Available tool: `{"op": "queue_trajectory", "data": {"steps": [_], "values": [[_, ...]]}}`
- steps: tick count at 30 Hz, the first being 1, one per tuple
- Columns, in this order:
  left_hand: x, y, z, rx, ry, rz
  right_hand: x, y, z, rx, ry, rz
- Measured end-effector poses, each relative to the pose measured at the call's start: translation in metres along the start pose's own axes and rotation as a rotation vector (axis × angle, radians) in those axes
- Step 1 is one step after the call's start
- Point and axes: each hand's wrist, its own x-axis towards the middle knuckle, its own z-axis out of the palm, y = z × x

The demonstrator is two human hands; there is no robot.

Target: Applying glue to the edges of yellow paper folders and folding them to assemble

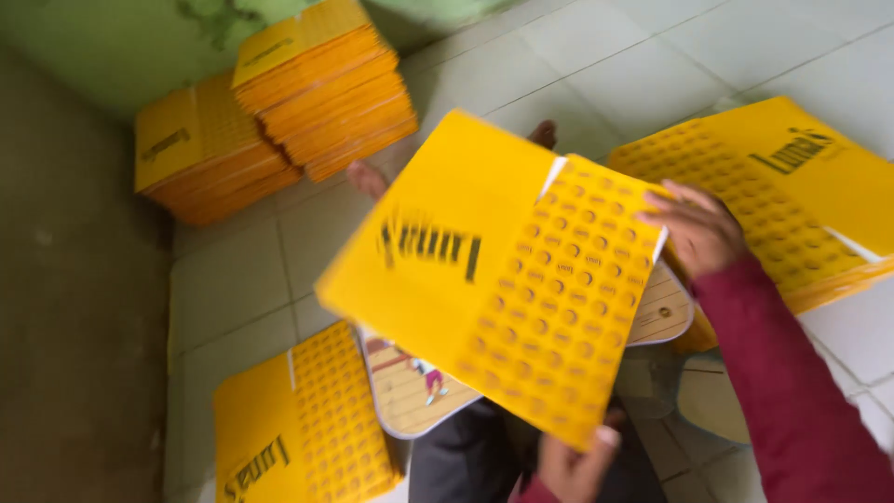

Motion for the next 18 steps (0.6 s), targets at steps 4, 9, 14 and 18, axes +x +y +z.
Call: {"op": "queue_trajectory", "data": {"steps": [4,9,14,18], "values": [[-0.022,-0.027,-0.018,-0.123,-0.691,-0.591,0.024,0.069,0.113,-0.495,-0.586,-0.145],[-0.042,-0.018,-0.085,-0.029,-0.575,-0.34,0.024,-0.044,0.1,-0.189,-0.436,-0.123],[-0.033,0.049,-0.149,0.144,-0.303,-0.049,-0.052,-0.191,0.038,0.161,-0.58,-0.156],[-0.03,0.043,-0.154,0.025,-0.179,-0.079,-0.094,-0.217,0.04,-0.05,-0.536,-0.083]]}}
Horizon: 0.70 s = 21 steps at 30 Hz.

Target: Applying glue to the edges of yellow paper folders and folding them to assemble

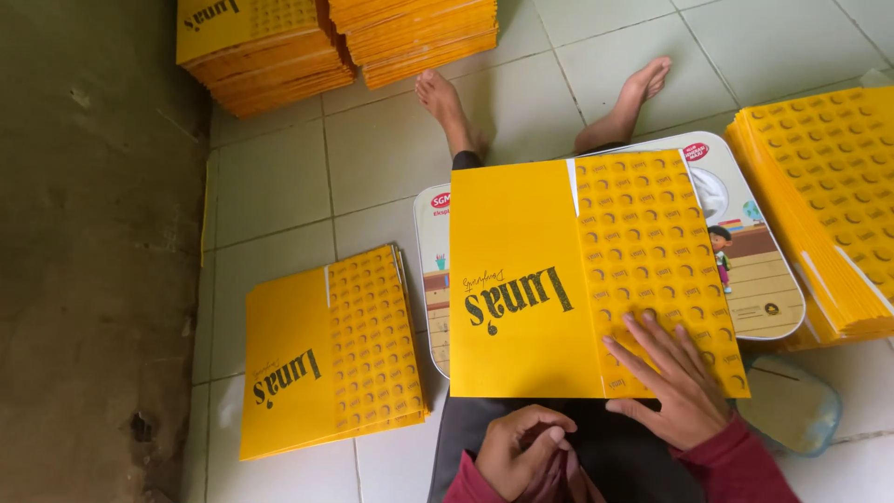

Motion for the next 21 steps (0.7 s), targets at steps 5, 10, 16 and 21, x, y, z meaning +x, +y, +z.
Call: {"op": "queue_trajectory", "data": {"steps": [5,10,16,21], "values": [[-0.003,-0.034,0.03,-0.31,-0.042,-0.163,-0.001,-0.004,0.009,0.055,0.194,-0.013],[-0.002,-0.046,0.049,-0.501,0.023,-0.278,0.009,-0.007,-0.015,0.284,0.277,-0.01],[0.011,-0.047,0.057,-0.827,0.232,-0.525,0.014,-0.021,-0.041,0.543,0.55,0.123],[0.021,-0.021,0.054,-0.926,0.326,-0.649,0.007,-0.013,-0.033,0.576,0.797,0.282]]}}
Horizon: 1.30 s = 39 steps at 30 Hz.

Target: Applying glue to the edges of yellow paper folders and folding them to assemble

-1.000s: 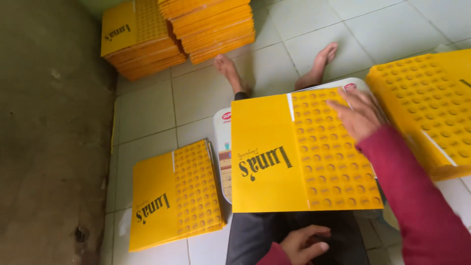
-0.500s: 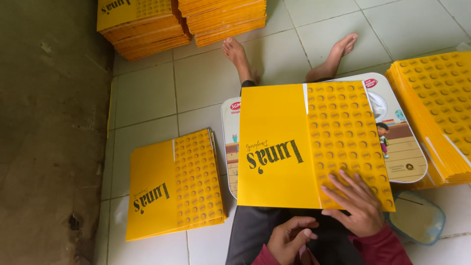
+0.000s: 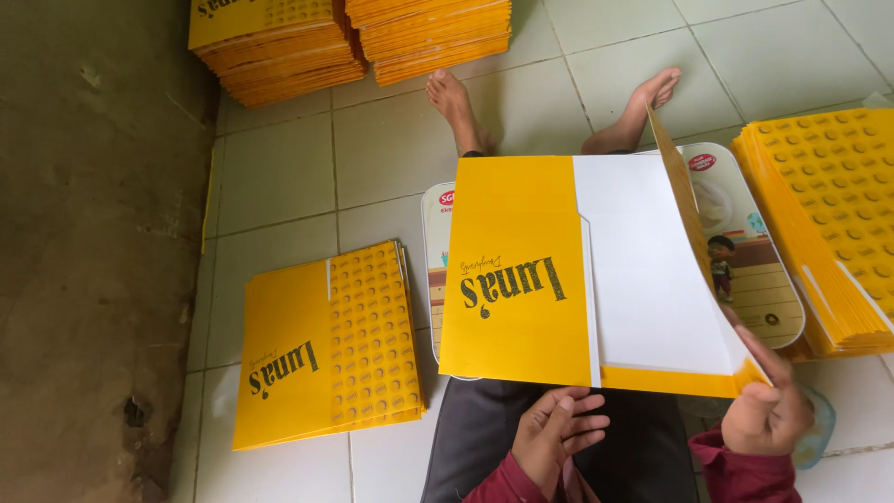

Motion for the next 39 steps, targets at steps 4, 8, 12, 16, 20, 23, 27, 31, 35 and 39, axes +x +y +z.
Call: {"op": "queue_trajectory", "data": {"steps": [4,8,12,16,20,23,27,31,35,39], "values": [[0.003,0.001,0.003,-0.068,0.013,-0.002,-0.005,0.005,-0.002,-0.049,0.059,-0.025],[0.021,0.0,0.005,-0.189,0.01,0.01,-0.006,-0.001,0.003,0.028,-0.021,0.006],[0.028,0.003,0.01,-0.281,0.107,0.174,-0.002,-0.007,0.017,-0.162,-0.312,-0.121],[0.032,0.002,0.015,-0.257,0.06,0.346,-0.017,0.005,0.034,-0.377,-0.533,-0.304],[0.037,-0.002,0.027,-0.15,0.227,0.288,-0.024,0.006,0.0,-0.307,-0.536,-0.261],[0.042,-0.005,0.021,-0.103,0.202,0.295,-0.033,0.029,-0.052,-0.309,-0.182,-0.038],[0.048,-0.014,0.006,-0.08,0.198,0.328,-0.082,0.133,-0.145,-0.678,0.023,0.404],[0.046,-0.012,0.008,-0.061,0.2,0.351,-0.099,0.181,-0.171,-0.557,-0.104,1.173],[0.046,-0.014,0.006,-0.041,0.202,0.368,-0.112,0.199,-0.15,-0.122,0.149,1.203],[0.047,-0.016,0.004,-0.027,0.19,0.383,-0.121,0.215,-0.135,0.043,0.147,1.174]]}}
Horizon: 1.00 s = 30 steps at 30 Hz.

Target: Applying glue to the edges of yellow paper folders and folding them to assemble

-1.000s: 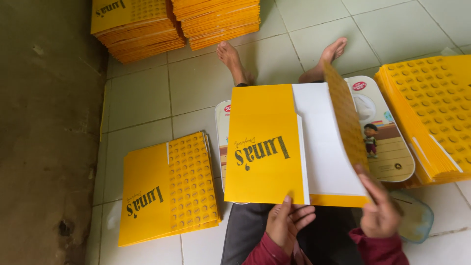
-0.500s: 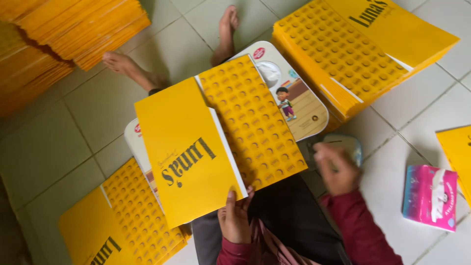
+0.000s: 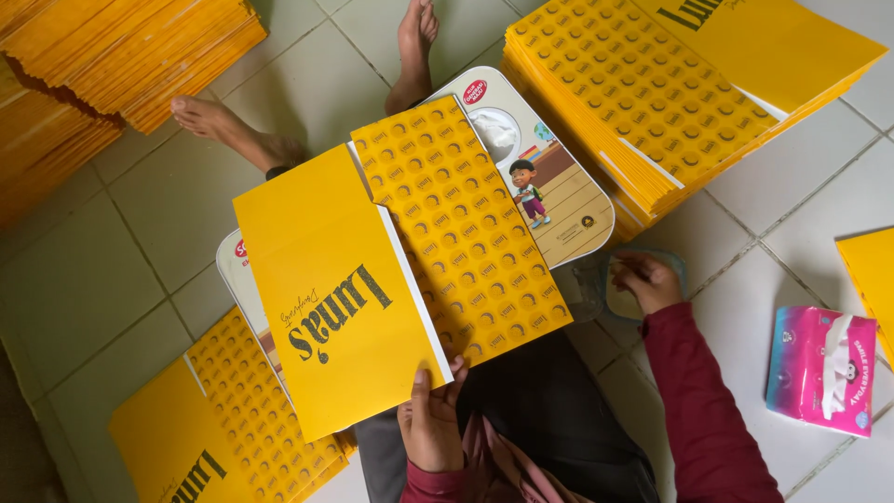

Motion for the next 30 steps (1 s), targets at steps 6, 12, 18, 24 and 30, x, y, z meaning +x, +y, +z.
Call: {"op": "queue_trajectory", "data": {"steps": [6,12,18,24,30], "values": [[-0.001,0.002,0.004,0.006,-0.008,0.004,-0.02,-0.017,0.017,-0.18,-0.032,-0.179],[-0.001,0.002,0.002,0.008,-0.014,0.009,-0.039,-0.04,0.009,-0.241,0.118,-0.308],[-0.002,0.001,0.001,0.025,-0.001,0.003,-0.038,-0.045,-0.027,-0.517,0.326,-0.48],[-0.002,0.001,0.001,0.035,-0.008,0.006,-0.022,0.004,-0.034,-0.63,0.287,-0.54],[-0.001,0.002,0.001,0.033,-0.012,0.001,-0.02,0.011,-0.027,-0.644,0.267,-0.525]]}}
